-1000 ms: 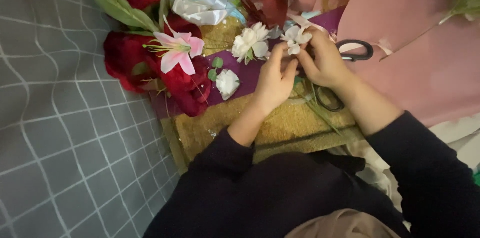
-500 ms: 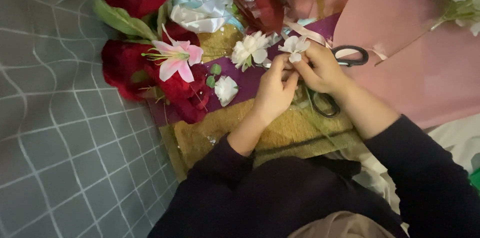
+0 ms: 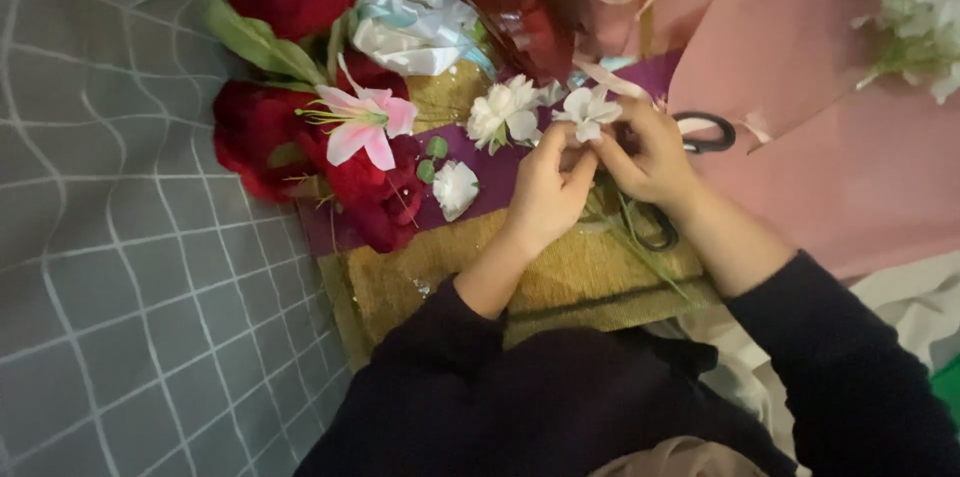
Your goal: Assembling small floral arrangements by combining individual flowers and leaves and securing them with tape.
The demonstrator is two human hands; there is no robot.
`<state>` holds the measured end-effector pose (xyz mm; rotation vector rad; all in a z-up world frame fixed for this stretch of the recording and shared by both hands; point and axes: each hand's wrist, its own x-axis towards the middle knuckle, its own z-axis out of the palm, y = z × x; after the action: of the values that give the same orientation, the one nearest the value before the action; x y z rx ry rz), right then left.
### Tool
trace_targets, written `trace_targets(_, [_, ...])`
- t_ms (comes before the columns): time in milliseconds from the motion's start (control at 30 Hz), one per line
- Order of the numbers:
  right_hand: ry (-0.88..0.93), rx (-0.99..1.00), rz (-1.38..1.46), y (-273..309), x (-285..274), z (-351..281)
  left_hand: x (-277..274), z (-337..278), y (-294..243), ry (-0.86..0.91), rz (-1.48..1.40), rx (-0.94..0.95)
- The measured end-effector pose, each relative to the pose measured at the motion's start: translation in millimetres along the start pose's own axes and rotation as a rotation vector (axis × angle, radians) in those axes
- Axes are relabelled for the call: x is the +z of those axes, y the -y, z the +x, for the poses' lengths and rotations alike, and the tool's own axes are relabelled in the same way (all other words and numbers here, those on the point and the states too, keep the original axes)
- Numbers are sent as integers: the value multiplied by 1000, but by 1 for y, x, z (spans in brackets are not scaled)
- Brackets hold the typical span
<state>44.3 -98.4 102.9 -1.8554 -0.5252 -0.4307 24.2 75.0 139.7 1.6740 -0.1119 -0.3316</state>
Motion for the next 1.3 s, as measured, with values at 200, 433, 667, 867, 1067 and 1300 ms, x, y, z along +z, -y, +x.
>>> trace_targets(200, [40,7,53,7,8,13,-2,-1,-11,-99,-88,30])
trace_targets(433, [270,49,95,28,10,67,-9,7,10,-223,-274,125])
trace_targets(667, [82,7,90,-15,18,36,-6,21,35,-163,-345,58])
trace_targets(867, [25,-93,67,-12,18,37,-7,23,33,-227,-279,33])
trace_targets(1067, [-1,-160,82,-12,18,36,-6,19,22,-242,-297,18])
trace_targets(1300, [-23,-184,94,-13,15,31,-1,17,21,-311,-283,70])
